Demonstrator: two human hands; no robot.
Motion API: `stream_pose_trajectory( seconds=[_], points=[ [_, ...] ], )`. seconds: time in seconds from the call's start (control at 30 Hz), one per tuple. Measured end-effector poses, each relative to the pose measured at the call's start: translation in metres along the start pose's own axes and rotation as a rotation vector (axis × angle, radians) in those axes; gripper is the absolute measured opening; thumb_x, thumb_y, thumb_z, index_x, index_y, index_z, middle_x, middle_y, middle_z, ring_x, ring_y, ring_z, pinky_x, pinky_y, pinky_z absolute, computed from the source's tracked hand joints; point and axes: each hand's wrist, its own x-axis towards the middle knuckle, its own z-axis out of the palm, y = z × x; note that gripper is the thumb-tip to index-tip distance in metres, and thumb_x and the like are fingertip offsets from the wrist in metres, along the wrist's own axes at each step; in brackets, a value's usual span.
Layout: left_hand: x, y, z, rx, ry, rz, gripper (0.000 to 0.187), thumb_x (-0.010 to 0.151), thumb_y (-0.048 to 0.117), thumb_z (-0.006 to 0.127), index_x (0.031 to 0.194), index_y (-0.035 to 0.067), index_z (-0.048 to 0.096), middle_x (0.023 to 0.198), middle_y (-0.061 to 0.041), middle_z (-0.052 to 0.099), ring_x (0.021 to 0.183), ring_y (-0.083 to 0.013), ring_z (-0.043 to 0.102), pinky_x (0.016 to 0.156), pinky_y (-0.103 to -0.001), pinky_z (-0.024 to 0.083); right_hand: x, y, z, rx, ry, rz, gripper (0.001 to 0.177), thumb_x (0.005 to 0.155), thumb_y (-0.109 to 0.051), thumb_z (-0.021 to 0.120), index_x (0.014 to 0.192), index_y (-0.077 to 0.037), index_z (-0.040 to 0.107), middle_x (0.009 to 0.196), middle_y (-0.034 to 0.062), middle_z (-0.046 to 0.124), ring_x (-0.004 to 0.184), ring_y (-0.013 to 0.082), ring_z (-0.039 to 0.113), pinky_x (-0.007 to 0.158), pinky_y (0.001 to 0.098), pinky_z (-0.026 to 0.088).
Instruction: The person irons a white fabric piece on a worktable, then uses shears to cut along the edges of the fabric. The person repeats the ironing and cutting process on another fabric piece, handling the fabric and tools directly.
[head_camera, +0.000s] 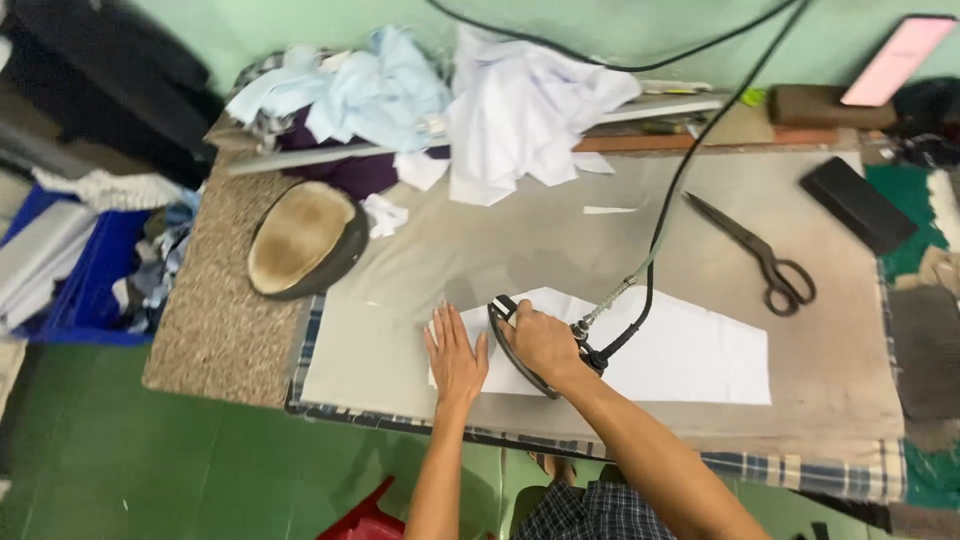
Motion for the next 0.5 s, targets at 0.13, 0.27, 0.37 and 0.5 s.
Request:
stream_pose_trajectory(
  seconds=[0.13, 0.27, 0.37, 0.5],
  points=[
    [0.007, 0.011, 0.016, 0.224, -0.253, -0.078, 0.081, 0.106, 0.06, 0.031, 0.163, 0.003, 0.019, 0.17, -0.02, 0.018, 0.158, -0.0342, 0.012, 0.126, -0.056, -0.003, -0.014, 0.057, -0.024, 0.052, 0.013, 0.155, 0.047, 0.106, -0.048, 0.043, 0.106, -0.003, 0.056, 0.095, 0.0262, 0.074, 0.093, 0.041, 0.077, 0.081, 0.0511, 0.061],
    [0.004, 0.009, 0.018, 0.299, -0.326, -0.107, 0.081, 0.105, 0.062, 0.026, 0.163, 0.006, 0.019, 0.172, -0.017, 0.016, 0.159, -0.0338, 0.013, 0.127, -0.055, -0.002, -0.039, 0.1, -0.052, 0.103, 0.037, 0.27, 0.046, 0.106, -0.048, 0.045, 0.105, -0.004, 0.056, 0.094, 0.0261, 0.075, 0.092, 0.0405, 0.077, 0.081, 0.0499, 0.061],
    [0.004, 0.01, 0.022, 0.295, -0.257, -0.08, 0.08, 0.105, 0.058, 0.032, 0.162, 0.004, 0.023, 0.17, -0.02, 0.021, 0.158, -0.036, 0.017, 0.127, -0.057, 0.002, -0.055, 0.133, -0.068, 0.115, 0.066, 0.306, 0.048, 0.106, -0.047, 0.045, 0.106, -0.002, 0.058, 0.097, 0.028, 0.075, 0.093, 0.0415, 0.077, 0.081, 0.0507, 0.061],
    [0.002, 0.006, 0.029, 0.295, -0.18, -0.058, 0.079, 0.105, 0.058, 0.023, 0.163, 0.004, 0.019, 0.17, -0.018, 0.019, 0.158, -0.0333, 0.013, 0.128, -0.053, 0.0, -0.059, 0.181, -0.052, 0.157, 0.12, 0.381, 0.049, 0.106, -0.051, 0.043, 0.105, -0.003, 0.054, 0.091, 0.0232, 0.074, 0.084, 0.0452, 0.073, 0.072, 0.054, 0.057]
  ],
)
